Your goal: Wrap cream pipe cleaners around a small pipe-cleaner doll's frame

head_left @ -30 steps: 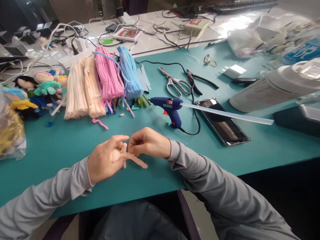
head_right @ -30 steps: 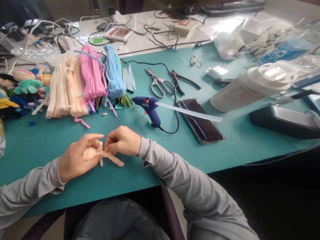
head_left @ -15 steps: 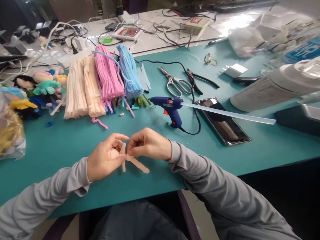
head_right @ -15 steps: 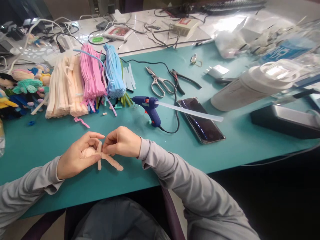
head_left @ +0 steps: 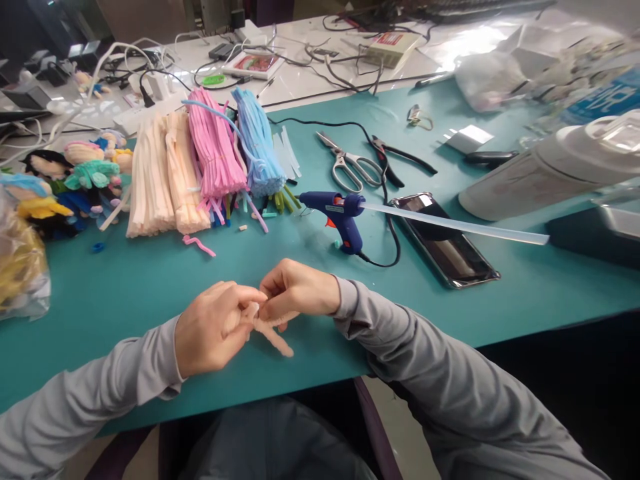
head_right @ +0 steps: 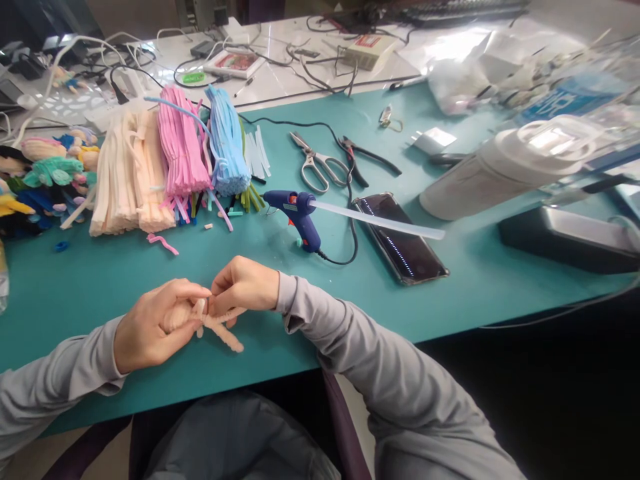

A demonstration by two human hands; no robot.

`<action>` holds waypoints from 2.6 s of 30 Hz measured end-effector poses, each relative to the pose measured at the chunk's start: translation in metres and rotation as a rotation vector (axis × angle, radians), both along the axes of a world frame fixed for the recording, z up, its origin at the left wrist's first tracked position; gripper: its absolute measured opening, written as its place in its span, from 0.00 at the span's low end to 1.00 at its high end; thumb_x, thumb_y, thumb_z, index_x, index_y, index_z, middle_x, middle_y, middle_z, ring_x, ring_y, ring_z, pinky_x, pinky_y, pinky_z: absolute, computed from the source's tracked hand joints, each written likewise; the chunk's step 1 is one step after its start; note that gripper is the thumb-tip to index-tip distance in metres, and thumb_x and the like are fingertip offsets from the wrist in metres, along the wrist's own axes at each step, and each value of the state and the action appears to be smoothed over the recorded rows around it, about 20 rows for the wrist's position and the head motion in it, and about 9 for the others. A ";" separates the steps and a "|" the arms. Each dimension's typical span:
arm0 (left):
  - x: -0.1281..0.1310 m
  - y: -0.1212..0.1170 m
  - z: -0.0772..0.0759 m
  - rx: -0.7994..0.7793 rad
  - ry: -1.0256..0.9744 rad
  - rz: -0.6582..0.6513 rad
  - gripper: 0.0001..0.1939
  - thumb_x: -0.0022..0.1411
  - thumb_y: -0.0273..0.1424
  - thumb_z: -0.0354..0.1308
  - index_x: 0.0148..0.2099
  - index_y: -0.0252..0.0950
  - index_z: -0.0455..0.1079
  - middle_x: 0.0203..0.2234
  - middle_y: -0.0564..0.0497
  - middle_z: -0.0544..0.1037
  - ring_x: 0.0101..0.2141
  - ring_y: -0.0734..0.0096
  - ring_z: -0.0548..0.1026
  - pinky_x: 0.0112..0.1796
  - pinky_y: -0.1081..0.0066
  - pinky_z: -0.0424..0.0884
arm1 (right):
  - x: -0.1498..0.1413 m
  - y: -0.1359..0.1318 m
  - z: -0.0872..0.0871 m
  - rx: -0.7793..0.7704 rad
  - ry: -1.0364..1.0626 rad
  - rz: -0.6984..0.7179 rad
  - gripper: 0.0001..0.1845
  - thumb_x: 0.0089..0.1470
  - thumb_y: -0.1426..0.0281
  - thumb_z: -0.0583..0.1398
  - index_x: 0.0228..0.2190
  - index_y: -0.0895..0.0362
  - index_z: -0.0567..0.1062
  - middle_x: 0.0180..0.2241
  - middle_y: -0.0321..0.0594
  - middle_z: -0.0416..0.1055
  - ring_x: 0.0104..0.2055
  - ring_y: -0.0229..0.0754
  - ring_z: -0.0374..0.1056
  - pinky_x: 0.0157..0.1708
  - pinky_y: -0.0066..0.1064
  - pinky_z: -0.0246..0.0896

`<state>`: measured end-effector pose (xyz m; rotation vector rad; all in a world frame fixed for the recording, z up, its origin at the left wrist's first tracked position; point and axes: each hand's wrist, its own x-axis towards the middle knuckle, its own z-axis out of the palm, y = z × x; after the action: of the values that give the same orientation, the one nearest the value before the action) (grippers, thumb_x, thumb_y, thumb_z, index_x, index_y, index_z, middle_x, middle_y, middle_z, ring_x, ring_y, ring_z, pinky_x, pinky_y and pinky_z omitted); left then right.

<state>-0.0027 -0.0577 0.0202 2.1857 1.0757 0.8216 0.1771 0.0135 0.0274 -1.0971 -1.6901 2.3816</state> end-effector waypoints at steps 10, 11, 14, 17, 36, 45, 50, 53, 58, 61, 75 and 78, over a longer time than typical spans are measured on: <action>-0.006 0.007 0.000 0.411 0.009 -0.228 0.18 0.55 0.17 0.50 0.45 0.42 0.61 0.28 0.52 0.79 0.28 0.70 0.75 0.33 0.67 0.69 | 0.002 -0.005 0.000 -0.102 0.108 0.030 0.08 0.35 0.73 0.66 0.22 0.62 0.73 0.18 0.31 0.71 0.19 0.31 0.66 0.22 0.22 0.65; -0.006 0.008 0.001 0.428 0.006 -0.242 0.17 0.55 0.17 0.50 0.44 0.42 0.61 0.27 0.52 0.79 0.27 0.71 0.75 0.33 0.67 0.69 | 0.002 -0.005 0.000 -0.072 0.120 0.030 0.10 0.35 0.72 0.67 0.23 0.62 0.73 0.18 0.31 0.71 0.20 0.31 0.66 0.22 0.22 0.65; -0.006 0.009 0.004 0.473 0.003 -0.270 0.14 0.56 0.18 0.50 0.40 0.42 0.62 0.25 0.53 0.78 0.26 0.71 0.74 0.33 0.67 0.70 | 0.004 -0.005 -0.001 0.042 0.156 0.055 0.12 0.37 0.71 0.67 0.27 0.63 0.75 0.20 0.32 0.71 0.21 0.29 0.64 0.23 0.21 0.60; -0.009 0.010 0.006 0.529 0.010 -0.302 0.10 0.57 0.20 0.52 0.37 0.42 0.63 0.24 0.53 0.79 0.26 0.71 0.74 0.33 0.67 0.71 | 0.005 -0.006 0.000 0.062 0.167 0.082 0.11 0.40 0.69 0.67 0.27 0.64 0.76 0.18 0.31 0.69 0.21 0.29 0.62 0.23 0.22 0.57; -0.012 0.011 -0.013 0.472 -0.443 0.308 0.21 0.46 0.19 0.63 0.42 0.42 0.65 0.34 0.53 0.71 0.35 0.68 0.72 0.39 0.63 0.71 | -0.007 -0.009 -0.004 0.171 0.210 -0.388 0.09 0.38 0.68 0.64 0.20 0.63 0.72 0.19 0.33 0.67 0.22 0.31 0.59 0.24 0.25 0.53; 0.006 0.009 -0.023 -0.528 -0.904 0.372 0.20 0.51 0.25 0.63 0.44 0.40 0.60 0.30 0.55 0.75 0.31 0.73 0.75 0.34 0.71 0.71 | -0.013 -0.014 -0.015 0.254 0.280 -0.471 0.19 0.41 0.58 0.66 0.20 0.61 0.68 0.14 0.29 0.60 0.15 0.27 0.51 0.15 0.23 0.43; 0.006 0.012 -0.025 -0.577 -0.960 0.388 0.21 0.50 0.27 0.65 0.45 0.39 0.61 0.28 0.54 0.77 0.30 0.71 0.76 0.35 0.70 0.71 | -0.017 -0.017 -0.016 0.306 0.286 -0.489 0.19 0.41 0.58 0.65 0.20 0.60 0.68 0.17 0.31 0.62 0.18 0.28 0.53 0.18 0.23 0.48; 0.007 0.014 -0.024 -0.581 -0.965 0.425 0.22 0.48 0.27 0.66 0.44 0.38 0.62 0.30 0.53 0.78 0.32 0.70 0.77 0.36 0.69 0.71 | -0.017 -0.019 -0.017 0.364 0.232 -0.495 0.17 0.41 0.60 0.65 0.21 0.61 0.70 0.20 0.34 0.66 0.22 0.31 0.57 0.22 0.25 0.54; 0.005 0.017 -0.023 -0.628 -0.998 0.465 0.24 0.46 0.26 0.67 0.44 0.38 0.62 0.29 0.54 0.77 0.31 0.72 0.76 0.34 0.71 0.71 | -0.015 -0.018 -0.015 0.309 0.256 -0.470 0.12 0.42 0.65 0.64 0.25 0.63 0.74 0.21 0.35 0.68 0.21 0.30 0.58 0.20 0.24 0.53; 0.005 0.018 -0.022 -0.686 -0.998 0.474 0.25 0.45 0.27 0.68 0.45 0.37 0.63 0.27 0.55 0.76 0.28 0.73 0.74 0.32 0.72 0.70 | -0.014 -0.016 -0.015 0.200 0.285 -0.483 0.10 0.40 0.67 0.65 0.25 0.62 0.74 0.20 0.33 0.68 0.19 0.29 0.59 0.19 0.23 0.53; 0.007 0.018 -0.017 -0.769 -1.063 0.451 0.25 0.42 0.27 0.69 0.43 0.37 0.65 0.27 0.54 0.75 0.29 0.72 0.73 0.32 0.72 0.70 | -0.016 -0.012 -0.018 -0.065 0.288 -0.545 0.09 0.33 0.69 0.67 0.19 0.62 0.74 0.15 0.31 0.67 0.16 0.27 0.57 0.22 0.26 0.62; 0.008 0.018 -0.016 -0.777 -1.070 0.449 0.24 0.41 0.27 0.69 0.42 0.37 0.66 0.25 0.55 0.75 0.29 0.72 0.73 0.32 0.72 0.70 | -0.016 -0.011 -0.019 -0.082 0.291 -0.546 0.09 0.33 0.69 0.67 0.19 0.62 0.74 0.15 0.30 0.66 0.15 0.27 0.56 0.22 0.26 0.63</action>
<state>0.0052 -0.0392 0.0040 0.6611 1.0189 1.2564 0.1610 0.0021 0.0083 -0.9960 -1.0428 2.1350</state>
